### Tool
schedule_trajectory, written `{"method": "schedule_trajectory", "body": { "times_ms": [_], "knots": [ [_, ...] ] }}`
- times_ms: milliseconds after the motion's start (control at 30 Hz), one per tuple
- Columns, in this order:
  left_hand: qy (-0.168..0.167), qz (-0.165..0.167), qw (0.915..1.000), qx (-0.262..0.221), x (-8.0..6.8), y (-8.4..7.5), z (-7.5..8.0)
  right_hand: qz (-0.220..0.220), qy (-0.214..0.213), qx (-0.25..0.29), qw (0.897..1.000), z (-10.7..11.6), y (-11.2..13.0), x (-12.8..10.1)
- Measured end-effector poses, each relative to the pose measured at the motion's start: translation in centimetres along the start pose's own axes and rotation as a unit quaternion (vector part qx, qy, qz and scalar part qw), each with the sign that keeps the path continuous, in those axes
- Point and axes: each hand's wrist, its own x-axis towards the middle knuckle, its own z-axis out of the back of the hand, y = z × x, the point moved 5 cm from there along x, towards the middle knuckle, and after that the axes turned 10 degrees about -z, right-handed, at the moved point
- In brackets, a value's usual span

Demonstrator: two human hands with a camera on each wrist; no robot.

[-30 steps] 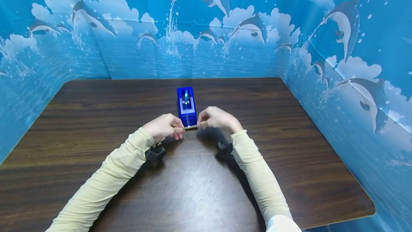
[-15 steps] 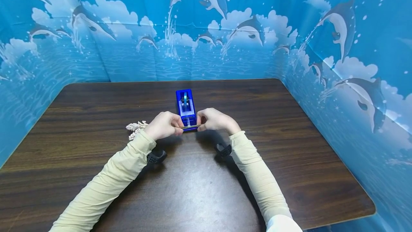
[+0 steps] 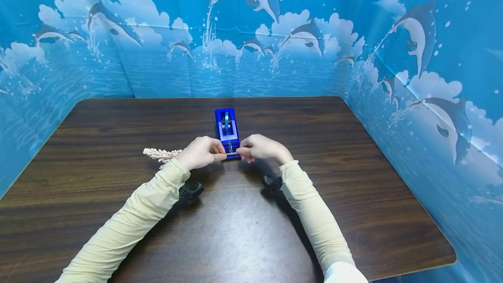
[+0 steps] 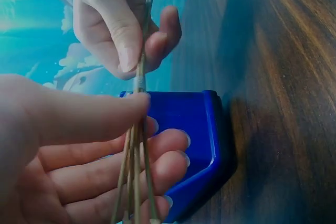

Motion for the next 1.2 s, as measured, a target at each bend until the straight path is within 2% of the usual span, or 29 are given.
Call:
{"method": "schedule_trajectory", "body": {
  "times_ms": [167,267,400,533,833,1067,1200],
  "knots": [
    [0.011,-0.002,0.9998,0.019,-0.04,-0.12,-0.03,0.013,-0.018,-0.016,1.000,0.15,0.11,-0.01],
    [0.004,0.000,0.9996,0.029,-0.04,-0.10,0.02,0.016,-0.020,-0.015,1.000,0.13,0.15,0.01],
    [-0.019,0.004,0.9992,0.035,-0.12,-0.07,0.21,0.000,-0.017,0.015,1.000,0.06,-0.02,0.08],
    [-0.022,0.009,0.9989,0.040,-0.26,-0.11,0.19,-0.024,-0.019,0.032,0.999,0.12,-0.23,0.11],
    [-0.007,0.027,0.9995,0.017,-0.25,-0.04,0.06,-0.021,-0.043,-0.008,0.999,0.53,-0.15,0.23],
    [-0.003,0.011,0.9990,0.044,-0.03,-0.02,0.03,-0.028,-0.053,-0.007,0.998,0.69,-0.23,0.24],
    [-0.016,0.009,0.9986,0.050,-0.10,0.02,0.20,-0.024,-0.051,0.005,0.998,0.58,-0.26,0.24]
  ]
}}
